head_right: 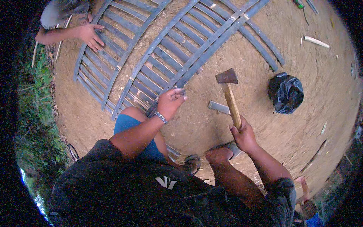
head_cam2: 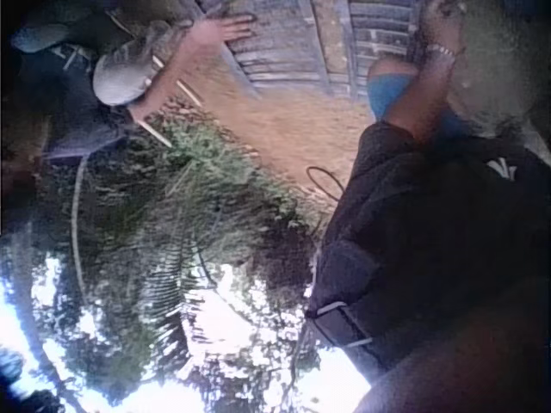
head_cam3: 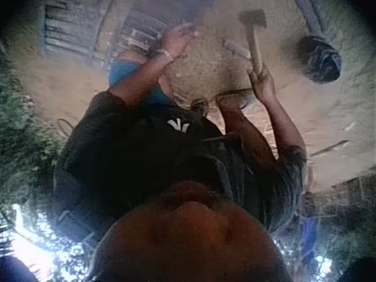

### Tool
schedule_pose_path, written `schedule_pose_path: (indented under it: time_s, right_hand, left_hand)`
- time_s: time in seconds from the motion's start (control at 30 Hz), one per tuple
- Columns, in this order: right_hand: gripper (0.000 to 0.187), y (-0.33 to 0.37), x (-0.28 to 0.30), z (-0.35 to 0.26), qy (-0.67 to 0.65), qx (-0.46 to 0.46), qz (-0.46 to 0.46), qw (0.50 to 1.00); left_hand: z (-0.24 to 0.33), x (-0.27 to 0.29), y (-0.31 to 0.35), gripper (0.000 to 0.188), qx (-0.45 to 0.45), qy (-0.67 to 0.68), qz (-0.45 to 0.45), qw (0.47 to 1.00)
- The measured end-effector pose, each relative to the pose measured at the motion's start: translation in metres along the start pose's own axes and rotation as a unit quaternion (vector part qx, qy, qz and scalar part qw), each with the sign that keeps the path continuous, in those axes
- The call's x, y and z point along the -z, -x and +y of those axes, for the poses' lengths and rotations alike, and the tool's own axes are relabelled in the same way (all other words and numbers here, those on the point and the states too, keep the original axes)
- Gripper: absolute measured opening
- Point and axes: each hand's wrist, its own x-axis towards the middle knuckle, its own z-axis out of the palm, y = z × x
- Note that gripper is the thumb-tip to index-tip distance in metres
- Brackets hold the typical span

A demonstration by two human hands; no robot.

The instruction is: The person assembles a metal frame structure on the ground by hammering nails into the intersections of metal bars. They repeatedly pick up nails from a black plastic bag and use a hammer to secure the components together.

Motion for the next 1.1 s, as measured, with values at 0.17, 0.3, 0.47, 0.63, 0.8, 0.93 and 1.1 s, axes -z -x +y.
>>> schedule_pose_path:
  time_s: [0.17,0.3,0.47,0.63,0.8,0.93,1.1]
  right_hand:
    - [0.049,-0.001,-0.003,-0.003,0.012,-0.044,0.016,0.999]
    - [0.047,0.001,-0.007,0.005,0.012,-0.062,0.024,0.998]
    - [0.045,0.011,-0.015,0.015,0.006,-0.071,0.001,0.997]
    - [0.048,0.011,-0.026,0.007,0.025,0.005,0.002,1.000]
    - [0.049,-0.002,-0.034,0.007,0.056,0.038,-0.028,0.997]
    - [0.046,-0.017,-0.046,0.007,0.009,0.080,-0.022,0.997]
    - [0.045,-0.040,-0.059,-0.003,0.094,0.106,0.018,0.990]
  left_hand:
    - [0.017,-0.004,-0.027,0.017,-0.147,-0.134,0.074,0.977]
    - [0.003,-0.005,-0.048,0.011,-0.303,-0.230,0.127,0.916]
    - [0.002,-0.011,-0.063,0.009,-0.354,-0.255,0.152,0.887]
    - [-0.002,-0.013,-0.065,0.010,-0.354,-0.273,0.174,0.878]
    - [-0.002,-0.014,-0.067,0.009,-0.347,-0.274,0.181,0.878]
    - [0.001,-0.015,-0.067,0.008,-0.342,-0.274,0.180,0.881]
    - [0.000,-0.015,-0.067,0.010,-0.333,-0.272,0.182,0.884]
